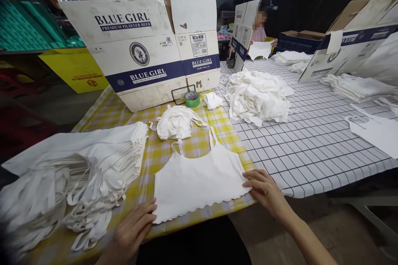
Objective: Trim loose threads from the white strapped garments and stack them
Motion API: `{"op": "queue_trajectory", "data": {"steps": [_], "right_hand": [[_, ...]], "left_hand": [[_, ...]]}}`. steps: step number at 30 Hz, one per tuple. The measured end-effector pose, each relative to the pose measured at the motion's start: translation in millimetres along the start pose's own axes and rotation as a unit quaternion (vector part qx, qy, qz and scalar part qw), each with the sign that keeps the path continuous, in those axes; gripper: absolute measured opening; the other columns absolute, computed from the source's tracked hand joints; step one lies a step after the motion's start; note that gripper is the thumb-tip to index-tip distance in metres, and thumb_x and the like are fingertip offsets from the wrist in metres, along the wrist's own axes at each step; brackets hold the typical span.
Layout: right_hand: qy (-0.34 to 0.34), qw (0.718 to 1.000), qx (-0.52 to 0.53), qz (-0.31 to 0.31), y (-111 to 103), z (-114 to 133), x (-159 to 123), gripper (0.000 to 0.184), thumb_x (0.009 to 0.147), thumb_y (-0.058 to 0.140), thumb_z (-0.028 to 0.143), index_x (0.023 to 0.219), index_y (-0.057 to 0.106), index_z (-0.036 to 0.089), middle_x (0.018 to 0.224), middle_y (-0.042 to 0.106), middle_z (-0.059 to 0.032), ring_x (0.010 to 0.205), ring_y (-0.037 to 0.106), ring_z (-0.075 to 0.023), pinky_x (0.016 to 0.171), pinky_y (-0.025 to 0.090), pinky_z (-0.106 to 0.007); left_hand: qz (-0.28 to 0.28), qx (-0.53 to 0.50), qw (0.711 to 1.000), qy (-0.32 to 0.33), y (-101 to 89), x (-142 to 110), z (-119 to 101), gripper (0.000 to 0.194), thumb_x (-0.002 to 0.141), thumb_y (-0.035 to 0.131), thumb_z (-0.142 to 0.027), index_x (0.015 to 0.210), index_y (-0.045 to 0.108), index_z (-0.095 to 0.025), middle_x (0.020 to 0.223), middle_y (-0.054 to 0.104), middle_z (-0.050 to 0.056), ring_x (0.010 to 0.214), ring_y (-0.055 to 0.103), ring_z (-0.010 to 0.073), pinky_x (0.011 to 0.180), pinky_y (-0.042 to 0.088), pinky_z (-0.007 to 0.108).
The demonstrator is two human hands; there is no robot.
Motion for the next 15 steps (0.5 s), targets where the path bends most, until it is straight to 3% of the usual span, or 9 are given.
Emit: {"op": "queue_trajectory", "data": {"steps": [4, 15], "right_hand": [[0.005, 1.000, -0.020, 0.003, 1.5, -1.3, -1.3, 0.022, 0.083, 0.049, 0.025, 0.092, 0.068, 0.029, 0.120, 0.058, -0.0036, 0.118, 0.041, -0.0274, 0.094, 0.042, -0.049], [-0.027, 0.998, -0.049, -0.016, 1.6, 0.5, -4.3, 0.020, 0.085, 0.049, 0.023, 0.094, 0.066, 0.029, 0.118, 0.058, -0.0038, 0.115, 0.045, -0.0245, 0.090, 0.047, -0.043]], "left_hand": [[0.024, 0.011, 1.000, 0.008, 3.0, 3.0, -3.3, 0.027, 0.082, 0.048, -0.011, 0.105, 0.055, -0.024, 0.125, 0.056, 0.006, 0.121, 0.046, 0.0218, 0.098, 0.045, 0.037], [-0.004, 0.057, 0.997, 0.055, 4.3, 0.4, -1.8, 0.040, 0.084, 0.049, -0.012, 0.122, 0.047, -0.019, 0.124, 0.057, 0.006, 0.120, 0.048, 0.0200, 0.100, 0.042, 0.034]]}}
Point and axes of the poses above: each hand's wrist, its own x-axis towards the middle knuckle, its own y-axis out of the palm, z = x × y, the point moved 7 cm from there along x, towards the middle knuckle
